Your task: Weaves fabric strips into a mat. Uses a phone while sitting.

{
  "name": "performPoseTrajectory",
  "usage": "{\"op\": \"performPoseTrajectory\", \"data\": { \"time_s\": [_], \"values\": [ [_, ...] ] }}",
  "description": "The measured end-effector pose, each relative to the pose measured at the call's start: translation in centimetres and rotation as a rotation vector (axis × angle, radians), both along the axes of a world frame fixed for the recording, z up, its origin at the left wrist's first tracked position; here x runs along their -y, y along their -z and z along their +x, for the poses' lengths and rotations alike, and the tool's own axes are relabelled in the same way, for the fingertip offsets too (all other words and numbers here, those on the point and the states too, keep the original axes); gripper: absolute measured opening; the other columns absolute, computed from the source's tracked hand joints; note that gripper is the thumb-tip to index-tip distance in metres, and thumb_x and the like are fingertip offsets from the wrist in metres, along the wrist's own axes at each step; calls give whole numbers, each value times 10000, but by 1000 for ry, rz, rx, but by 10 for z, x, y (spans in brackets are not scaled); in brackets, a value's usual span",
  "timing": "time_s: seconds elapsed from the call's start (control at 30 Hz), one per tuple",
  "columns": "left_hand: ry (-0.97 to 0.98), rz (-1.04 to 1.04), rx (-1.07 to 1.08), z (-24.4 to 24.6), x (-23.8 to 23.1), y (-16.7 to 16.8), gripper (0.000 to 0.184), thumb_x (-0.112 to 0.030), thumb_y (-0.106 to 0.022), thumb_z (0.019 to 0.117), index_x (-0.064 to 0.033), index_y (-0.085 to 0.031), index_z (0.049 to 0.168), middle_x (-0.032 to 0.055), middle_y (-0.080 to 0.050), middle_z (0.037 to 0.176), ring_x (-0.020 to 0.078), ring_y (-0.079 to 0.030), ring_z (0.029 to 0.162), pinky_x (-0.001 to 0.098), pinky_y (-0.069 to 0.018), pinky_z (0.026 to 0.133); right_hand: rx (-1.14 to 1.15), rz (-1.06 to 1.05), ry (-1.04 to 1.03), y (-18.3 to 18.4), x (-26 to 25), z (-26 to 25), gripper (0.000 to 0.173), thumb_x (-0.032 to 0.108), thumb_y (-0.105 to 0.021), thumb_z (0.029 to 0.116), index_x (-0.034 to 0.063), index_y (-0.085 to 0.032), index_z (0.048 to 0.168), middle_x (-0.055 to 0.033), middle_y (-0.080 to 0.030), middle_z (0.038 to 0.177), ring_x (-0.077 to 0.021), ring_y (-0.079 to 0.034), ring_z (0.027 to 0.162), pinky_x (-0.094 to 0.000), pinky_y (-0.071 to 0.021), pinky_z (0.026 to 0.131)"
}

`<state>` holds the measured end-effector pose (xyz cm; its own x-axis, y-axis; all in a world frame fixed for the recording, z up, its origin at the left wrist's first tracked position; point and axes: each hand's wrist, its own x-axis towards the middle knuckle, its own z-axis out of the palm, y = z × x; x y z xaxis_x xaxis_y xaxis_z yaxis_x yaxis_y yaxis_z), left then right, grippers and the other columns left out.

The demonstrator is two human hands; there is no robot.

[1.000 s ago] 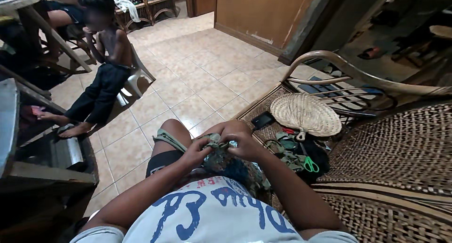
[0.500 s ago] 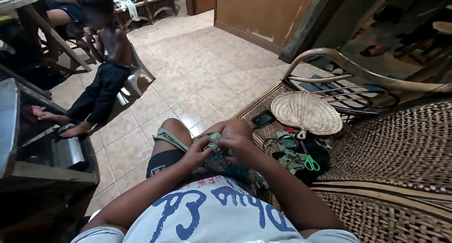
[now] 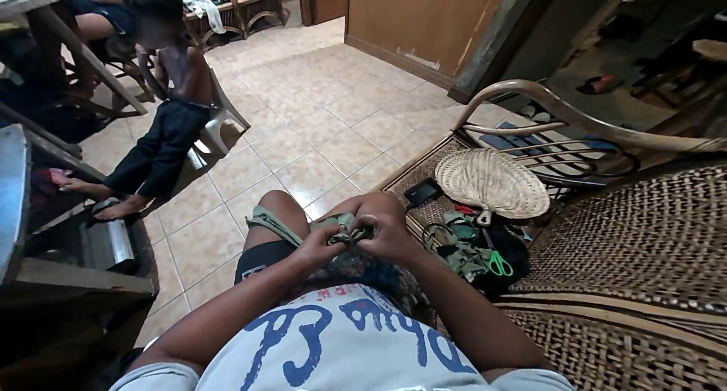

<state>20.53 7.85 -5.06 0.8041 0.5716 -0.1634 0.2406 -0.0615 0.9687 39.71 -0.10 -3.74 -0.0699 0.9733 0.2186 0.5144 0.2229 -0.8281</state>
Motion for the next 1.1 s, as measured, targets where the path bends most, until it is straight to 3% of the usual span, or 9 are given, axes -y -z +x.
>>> {"op": "performPoseTrajectory", "data": {
  "time_s": [0.13, 0.2, 0.33, 0.43, 0.5, 0.67, 0.8, 0.97, 1.1],
  "values": [
    [-60, -34, 11, 2, 5, 1, 245, -57, -525, 999, 45, -631, 1194, 87, -662, 1108, 68, -636, 985, 276, -531, 912, 13, -13, -118, -1, -6, 12, 251, -37, -542, 937, -40, -721, 1113, -140, -728, 1028, -140, -679, 925, -325, -550, 877],
    [-85, -60, 45, 2, 5, 3, 251, -73, -537, 1003, 39, -629, 1207, 84, -663, 1133, 74, -640, 1015, 282, -532, 933, -9, -14, -114, -1, -7, 14, 276, -20, -512, 983, -24, -711, 1174, -129, -728, 1092, -128, -681, 1006, -323, -544, 939],
    [-121, -59, 81, 0, 7, 6, 226, -64, -568, 982, 33, -639, 1174, 69, -678, 1099, 69, -652, 999, 280, -544, 924, 15, -41, 3, 2, -6, 7, 274, 34, -491, 1004, 6, -652, 1223, -148, -711, 1035, -212, -692, 935, -438, -562, 864],
    [-129, 34, 71, -1, 10, 5, 237, -52, -560, 967, 45, -648, 1165, 86, -668, 1114, 62, -639, 998, 261, -531, 918, 38, 28, 66, 6, -4, 0, 227, 11, -530, 982, -24, -677, 1151, -173, -719, 1008, -253, -704, 912, -457, -571, 848],
    [-133, 114, 83, -1, 11, 7, 235, -67, -591, 974, 53, -657, 1165, 107, -651, 1147, 61, -629, 1003, 237, -528, 908, 64, 154, 93, 13, -4, -4, 227, -22, -564, 927, -13, -737, 1073, -157, -724, 992, -223, -689, 860, -405, -573, 793],
    [-157, 180, 95, -2, 14, 10, 225, -72, -593, 973, 57, -651, 1147, 101, -647, 1106, 47, -629, 934, 217, -535, 850, 51, 222, 80, 24, -3, -8, 210, -29, -607, 892, 5, -769, 1020, -137, -737, 998, -201, -707, 908, -368, -583, 836],
    [-173, 221, 49, -3, 16, 8, 231, -59, -588, 964, 54, -636, 1160, 104, -668, 1058, 53, -644, 877, 233, -547, 818, 40, 158, 66, 19, 4, -8, 225, -29, -595, 874, -10, -757, 1028, -142, -743, 1015, -215, -711, 956, -395, -572, 879],
    [-219, 277, 67, -3, 17, 9, 190, -87, -644, 941, 37, -649, 1086, 60, -671, 948, 26, -626, 786, 205, -541, 754, 27, 116, 73, 16, 10, -12, 163, 23, -688, 845, -22, -728, 996, -135, -725, 950, -192, -696, 902, -364, -569, 846],
    [-185, 415, 18, -3, 16, 9, 233, -97, -648, 914, 32, -676, 1105, 112, -674, 978, 81, -623, 805, 244, -538, 761, -101, -43, 86, 12, 9, -15, 198, 12, -678, 818, -36, -651, 1008, -116, -674, 946, -158, -649, 882, -326, -542, 816]
  ]
}}
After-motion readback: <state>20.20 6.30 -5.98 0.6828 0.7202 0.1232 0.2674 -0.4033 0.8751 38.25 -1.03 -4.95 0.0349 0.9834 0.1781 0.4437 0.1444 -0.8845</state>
